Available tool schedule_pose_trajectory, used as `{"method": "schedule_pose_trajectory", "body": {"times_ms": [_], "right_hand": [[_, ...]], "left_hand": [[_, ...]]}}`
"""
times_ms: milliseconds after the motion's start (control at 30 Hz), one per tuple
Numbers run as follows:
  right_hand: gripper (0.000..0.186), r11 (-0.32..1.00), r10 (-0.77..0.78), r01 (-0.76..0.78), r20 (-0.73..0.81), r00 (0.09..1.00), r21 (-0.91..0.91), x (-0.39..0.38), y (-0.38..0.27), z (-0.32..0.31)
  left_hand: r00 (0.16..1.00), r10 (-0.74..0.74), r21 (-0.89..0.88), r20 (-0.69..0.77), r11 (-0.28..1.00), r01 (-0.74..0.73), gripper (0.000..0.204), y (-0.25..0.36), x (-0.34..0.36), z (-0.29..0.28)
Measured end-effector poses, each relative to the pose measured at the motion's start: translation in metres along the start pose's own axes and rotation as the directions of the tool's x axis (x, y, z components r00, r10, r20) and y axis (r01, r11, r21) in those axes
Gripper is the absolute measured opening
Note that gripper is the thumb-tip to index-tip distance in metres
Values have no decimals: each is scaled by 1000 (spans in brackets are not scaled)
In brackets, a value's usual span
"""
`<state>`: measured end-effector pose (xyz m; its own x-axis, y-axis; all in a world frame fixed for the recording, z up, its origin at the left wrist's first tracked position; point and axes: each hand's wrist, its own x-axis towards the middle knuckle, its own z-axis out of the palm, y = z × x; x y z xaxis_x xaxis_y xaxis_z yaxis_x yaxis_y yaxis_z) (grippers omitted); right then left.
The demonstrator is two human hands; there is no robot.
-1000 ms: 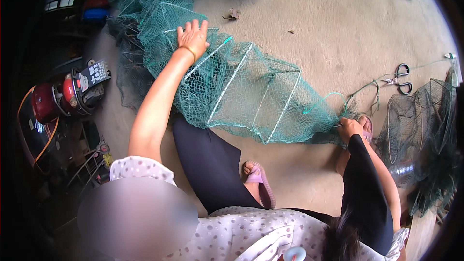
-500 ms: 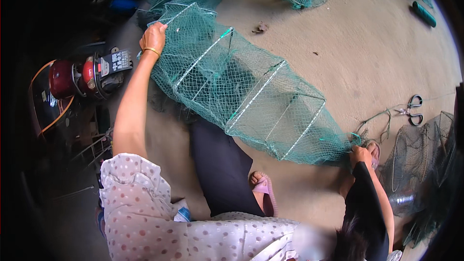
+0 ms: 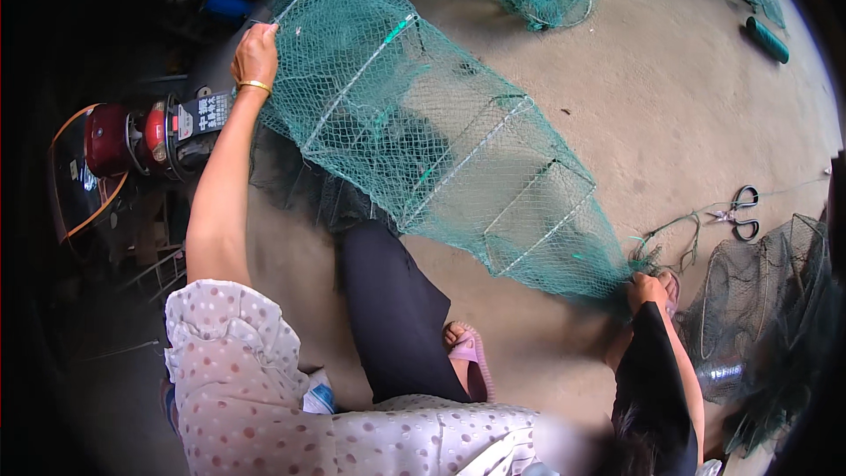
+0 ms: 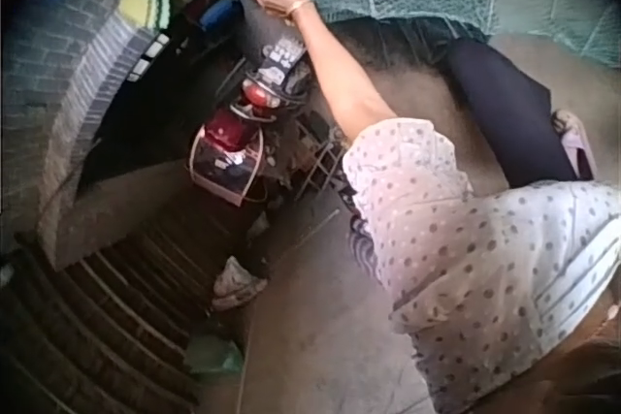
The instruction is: Repairing or assembling a green mesh fishing net using thread and scissors.
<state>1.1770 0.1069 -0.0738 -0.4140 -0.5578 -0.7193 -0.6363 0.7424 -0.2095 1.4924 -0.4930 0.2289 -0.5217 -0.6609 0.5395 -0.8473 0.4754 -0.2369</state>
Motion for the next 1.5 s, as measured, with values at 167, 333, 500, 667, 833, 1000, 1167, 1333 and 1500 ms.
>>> {"method": "schedule_pose_trajectory", "body": {"times_ms": [167,333,500,667,833,1000,1167,1333,1500], "right_hand": [[24,1000,-15,14,-3,1000,-7,-3,-2,-5],[26,999,-8,5,-52,999,-45,2,2,3],[25,979,-67,4,-306,950,-202,2,4,17],[25,989,1,-58,-378,926,-139,-3,1,12],[29,983,-171,155,-174,970,-101,5,9,6],[31,986,-166,164,-128,978,-23,19,21,19],[30,989,-140,144,-130,982,23,18,19,21],[33,989,-148,148,-83,986,-7,11,12,10],[28,970,-223,228,-65,973,87,0,11,4]], "left_hand": [[999,-36,-18,6,999,36,27,-5,-7,6],[999,-46,-13,29,999,46,28,-6,-10,11],[990,-62,72,130,996,53,31,9,10,11],[982,-54,94,181,995,38,32,21,26,8],[990,-40,80,136,996,30,34,11,23,13],[960,-117,156,252,985,79,39,-12,17,27],[950,-148,207,276,974,92,37,-30,5,46],[885,-250,354,393,929,105,36,-53,-18,67],[754,-309,465,579,886,6,35,-58,-43,93]]}}
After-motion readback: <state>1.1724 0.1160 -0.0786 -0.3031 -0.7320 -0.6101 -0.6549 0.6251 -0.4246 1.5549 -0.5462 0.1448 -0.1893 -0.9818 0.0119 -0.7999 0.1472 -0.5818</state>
